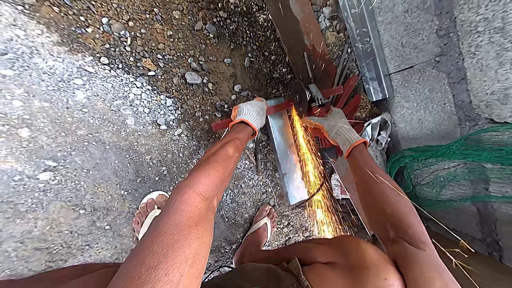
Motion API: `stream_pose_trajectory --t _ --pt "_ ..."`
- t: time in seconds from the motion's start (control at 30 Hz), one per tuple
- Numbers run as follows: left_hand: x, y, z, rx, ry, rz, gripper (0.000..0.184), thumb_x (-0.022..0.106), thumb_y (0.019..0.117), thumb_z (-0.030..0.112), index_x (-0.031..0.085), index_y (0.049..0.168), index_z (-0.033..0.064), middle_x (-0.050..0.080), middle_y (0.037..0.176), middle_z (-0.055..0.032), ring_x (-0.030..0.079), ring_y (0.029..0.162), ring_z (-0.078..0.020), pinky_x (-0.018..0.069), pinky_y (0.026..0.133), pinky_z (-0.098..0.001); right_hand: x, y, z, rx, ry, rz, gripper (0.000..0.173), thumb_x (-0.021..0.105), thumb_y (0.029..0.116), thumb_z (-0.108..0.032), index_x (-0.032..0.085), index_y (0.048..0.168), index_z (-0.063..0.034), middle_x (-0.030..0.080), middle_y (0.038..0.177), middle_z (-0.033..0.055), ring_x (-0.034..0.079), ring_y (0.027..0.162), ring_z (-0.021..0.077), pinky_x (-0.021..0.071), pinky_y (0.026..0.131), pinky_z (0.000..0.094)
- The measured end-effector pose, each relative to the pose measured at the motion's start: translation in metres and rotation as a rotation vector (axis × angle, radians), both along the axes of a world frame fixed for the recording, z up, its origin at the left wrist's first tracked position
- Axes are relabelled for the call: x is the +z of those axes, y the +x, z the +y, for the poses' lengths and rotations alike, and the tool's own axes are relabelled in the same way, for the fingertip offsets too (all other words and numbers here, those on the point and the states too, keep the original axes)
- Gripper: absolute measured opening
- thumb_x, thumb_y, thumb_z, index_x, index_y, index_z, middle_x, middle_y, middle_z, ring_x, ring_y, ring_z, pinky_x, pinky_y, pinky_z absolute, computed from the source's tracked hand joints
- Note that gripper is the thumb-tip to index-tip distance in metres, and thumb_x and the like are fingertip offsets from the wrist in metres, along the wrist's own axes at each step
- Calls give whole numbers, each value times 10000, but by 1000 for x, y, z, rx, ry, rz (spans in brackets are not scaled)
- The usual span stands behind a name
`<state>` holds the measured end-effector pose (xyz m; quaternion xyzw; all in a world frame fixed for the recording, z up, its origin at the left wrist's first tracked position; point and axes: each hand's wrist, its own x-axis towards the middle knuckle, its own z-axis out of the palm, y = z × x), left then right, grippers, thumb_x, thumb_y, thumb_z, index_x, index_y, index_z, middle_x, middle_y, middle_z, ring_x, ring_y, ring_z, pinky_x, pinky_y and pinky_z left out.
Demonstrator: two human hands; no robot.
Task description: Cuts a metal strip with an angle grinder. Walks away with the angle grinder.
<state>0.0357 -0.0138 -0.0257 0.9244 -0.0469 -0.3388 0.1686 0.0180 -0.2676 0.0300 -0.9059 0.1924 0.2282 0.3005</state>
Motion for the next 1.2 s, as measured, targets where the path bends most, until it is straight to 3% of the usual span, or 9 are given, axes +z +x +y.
stream_pose_trajectory --t 0.23,0.33,0.43,0.83,1.07,1.17,1.2 --pt "0 -1 -1 21 -20 17 364 645 937 240 621 1259 72 694 1127 -249 690 1012 -472 543 762 -683 8 -1 5 -11 -32 13 596 912 723 -454 687 1135 -86 740 981 89 729 894 210 610 823 478" --pt "0 0 -1 24 -25 8 359 620 955 229 603 1276 69 688 1139 -252 688 1016 -473 541 771 -680 6 0 2 -16 -97 41 669 908 708 -489 671 1180 -79 735 1007 105 724 919 236 603 836 508" --pt "2 0 -1 24 -24 13 369 618 954 227 597 1293 83 691 1146 -237 692 1021 -458 547 776 -670 11 -6 2 -24 -49 41 657 909 700 -489 677 1180 -104 741 994 88 728 879 222 609 793 489" --pt "-1 1 -3 44 -9 -7 359 618 954 221 595 1284 80 696 1123 -238 694 1001 -465 544 761 -673 1 2 -2 -39 -64 33 678 925 667 -498 675 1141 -84 740 983 86 732 904 215 618 825 490" --pt "0 3 -2 24 -9 5 399 650 930 250 595 1290 88 694 1116 -245 693 996 -472 541 749 -680 6 0 -2 -28 -70 49 663 920 693 -466 676 1189 -102 742 1033 83 727 940 207 610 855 484" --pt "1 1 0 13 -18 -2 401 643 938 240 588 1299 74 693 1121 -243 694 999 -469 544 767 -678 11 -4 0 -19 -71 45 637 899 724 -475 672 1174 -86 752 991 96 746 865 215 632 781 459" --pt "2 1 -1 12 -22 -3 404 643 941 239 589 1303 69 693 1124 -247 694 1005 -471 545 772 -677 14 -3 1 -10 -81 51 633 901 742 -457 668 1186 -72 739 1014 110 728 898 228 612 814 474"
